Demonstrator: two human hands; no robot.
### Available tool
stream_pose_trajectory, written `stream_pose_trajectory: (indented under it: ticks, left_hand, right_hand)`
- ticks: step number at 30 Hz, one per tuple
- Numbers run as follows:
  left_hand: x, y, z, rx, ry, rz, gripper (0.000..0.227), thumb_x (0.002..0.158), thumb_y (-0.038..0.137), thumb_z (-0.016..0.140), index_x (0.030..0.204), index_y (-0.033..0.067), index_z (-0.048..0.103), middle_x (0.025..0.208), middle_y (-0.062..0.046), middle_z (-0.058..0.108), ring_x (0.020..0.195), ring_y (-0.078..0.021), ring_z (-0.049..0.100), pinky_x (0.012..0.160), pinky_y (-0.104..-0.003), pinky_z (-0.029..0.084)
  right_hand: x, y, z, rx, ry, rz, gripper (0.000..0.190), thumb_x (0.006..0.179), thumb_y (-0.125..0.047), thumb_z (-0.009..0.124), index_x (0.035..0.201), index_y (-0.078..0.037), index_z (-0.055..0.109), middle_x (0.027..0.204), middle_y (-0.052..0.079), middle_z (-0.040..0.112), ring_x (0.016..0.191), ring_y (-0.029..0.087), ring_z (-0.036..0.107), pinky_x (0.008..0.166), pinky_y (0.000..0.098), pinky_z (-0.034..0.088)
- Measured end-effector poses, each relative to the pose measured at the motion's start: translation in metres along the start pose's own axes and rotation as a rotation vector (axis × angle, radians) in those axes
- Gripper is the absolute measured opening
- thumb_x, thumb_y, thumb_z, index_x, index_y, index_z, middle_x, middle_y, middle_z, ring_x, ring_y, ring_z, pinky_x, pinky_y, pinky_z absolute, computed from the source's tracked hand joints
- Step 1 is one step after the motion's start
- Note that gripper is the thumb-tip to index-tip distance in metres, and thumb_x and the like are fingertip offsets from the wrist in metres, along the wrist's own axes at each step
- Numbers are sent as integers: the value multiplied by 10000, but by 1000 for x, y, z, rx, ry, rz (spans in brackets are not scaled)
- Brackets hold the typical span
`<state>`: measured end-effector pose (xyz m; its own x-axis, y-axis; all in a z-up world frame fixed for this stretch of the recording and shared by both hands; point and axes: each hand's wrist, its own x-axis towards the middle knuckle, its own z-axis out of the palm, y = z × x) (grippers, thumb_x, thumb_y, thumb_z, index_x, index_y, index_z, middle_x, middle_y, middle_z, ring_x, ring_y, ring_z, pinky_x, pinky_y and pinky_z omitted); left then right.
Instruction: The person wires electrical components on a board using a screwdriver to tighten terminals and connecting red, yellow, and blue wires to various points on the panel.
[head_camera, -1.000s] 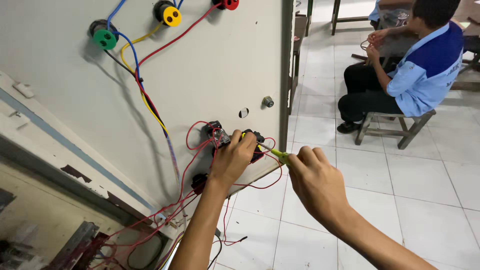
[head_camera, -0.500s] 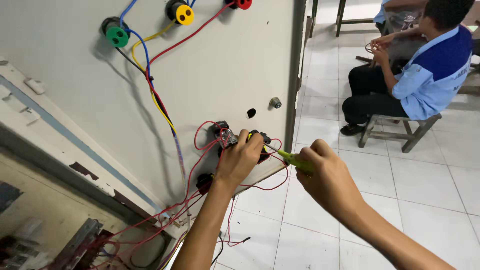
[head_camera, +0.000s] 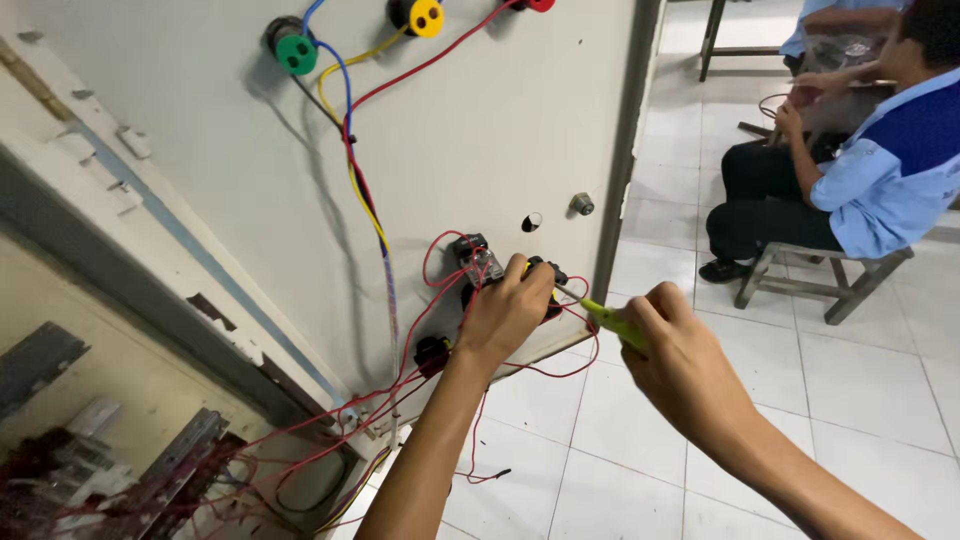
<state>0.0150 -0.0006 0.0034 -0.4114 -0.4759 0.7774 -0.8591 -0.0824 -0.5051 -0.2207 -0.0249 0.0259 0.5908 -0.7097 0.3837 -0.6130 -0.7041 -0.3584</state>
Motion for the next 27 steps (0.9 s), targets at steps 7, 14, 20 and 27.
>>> stream_pose_trajectory:
  ticks: [7, 14, 20, 27]
  left_hand:
    - [-18, 4, 12, -29, -100, -39, 241, 878, -3, 614, 756, 165, 491, 796, 45, 408, 847, -124, 495, 311, -253, 417]
    - [-17, 4, 19, -114, -60, -39, 243, 881, -38, 611, 757, 144, 506, 795, 29, 421, 824, -146, 503, 329, -279, 444]
    - [-17, 6, 10, -25, -77, -31, 228, 902, -1, 617, 778, 168, 527, 812, 49, 444, 867, -145, 512, 333, -257, 397]
    - [-14, 5, 8, -49, 8, -29, 178, 924, 60, 595, 799, 177, 543, 763, 15, 416, 870, -177, 564, 449, -186, 530]
  right_hand:
    - [-11, -4, 3, -304, 320, -228, 178, 996, -262, 650, 1174, -266, 660, 1008, -36, 655, 857, 247, 649, 389, 457, 496]
    - [6, -9, -15, 486, -247, 445, 351, 943, -326, 662, 1175, -114, 507, 911, 85, 652, 521, 247, 507, 532, 362, 410]
    - [-13, 8, -5, -89, 187, -99, 259, 907, -205, 723, 1163, -243, 704, 1068, 3, 625, 882, 255, 652, 594, 429, 517]
    - [2, -6, -1, 105, -232, 328, 374, 1041, -529, 436, 1230, -236, 572, 787, 60, 797, 870, 396, 766, 818, 534, 597]
